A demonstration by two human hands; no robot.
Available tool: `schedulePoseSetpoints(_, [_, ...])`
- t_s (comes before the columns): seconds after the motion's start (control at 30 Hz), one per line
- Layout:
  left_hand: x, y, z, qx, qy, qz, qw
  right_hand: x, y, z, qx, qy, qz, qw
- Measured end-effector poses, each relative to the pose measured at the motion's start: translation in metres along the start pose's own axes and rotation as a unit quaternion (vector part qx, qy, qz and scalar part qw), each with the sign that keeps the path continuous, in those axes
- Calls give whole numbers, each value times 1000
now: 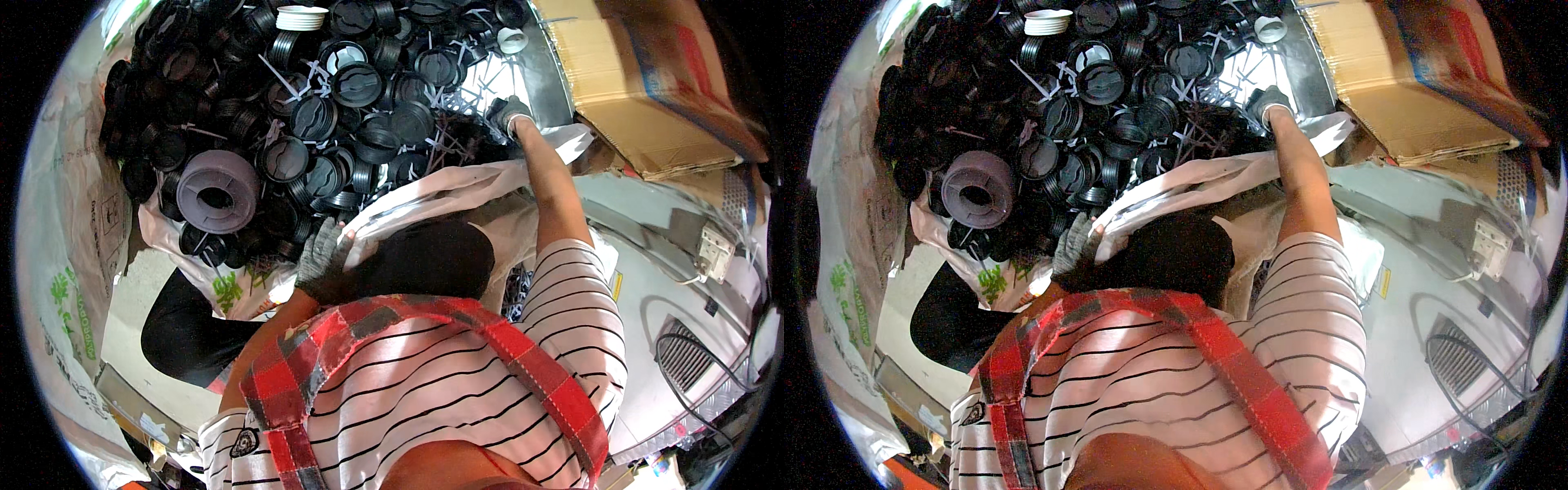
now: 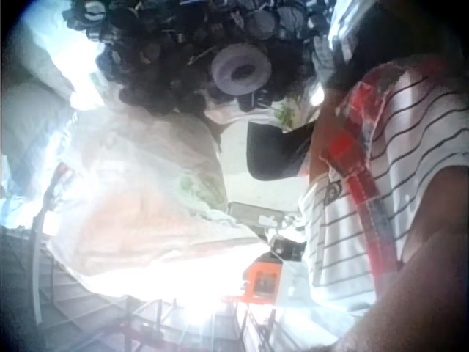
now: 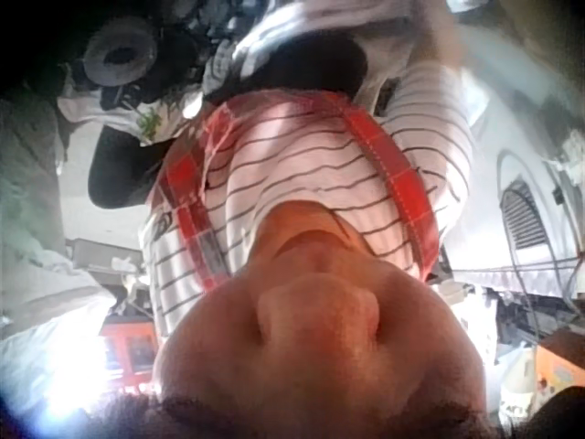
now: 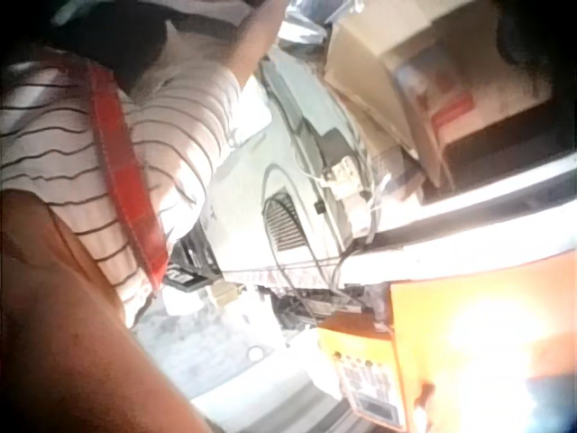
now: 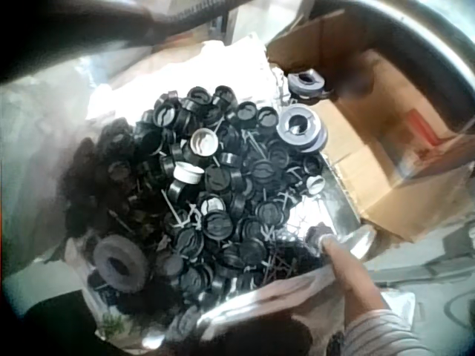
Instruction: The person sits on the floor and sorts a large pile of black and grey plastic components. They pick up individual grey circular parts, inspect them, and place them into a white sack. The person also handles black plastic parts and grey plastic shavings, moving them between piles and bags.
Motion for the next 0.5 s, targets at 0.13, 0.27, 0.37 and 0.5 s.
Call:
schedulePoseSetpoints(0.13, [3,3,18,52,25,-34,998,-47,-23,-117,-139,-141,-174,965])
schedulePoseSetpoints(0.27, [9,10,0,-16,-36,-21,999,-89,16,11,11,28,-5,1000])
schedulePoseSetpoints(0.37, [-1,5,0,9,-25,-45,999,-78,61,101,-233,170,80,954])
schedulePoseSetpoints(0.5, [-6,-2,0,4,-23,-46,999,-17,50,141,-184,62,188,963])
Point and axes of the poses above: each hand's wrist, its own y-axis away from the middle knuckle, its own x-axis out of the palm, z = x × y, the point moved 9 cm from there along -y, towards the middle knuckle, and after that the axes turned 2 degrees about -y, right-handed, at the moved point
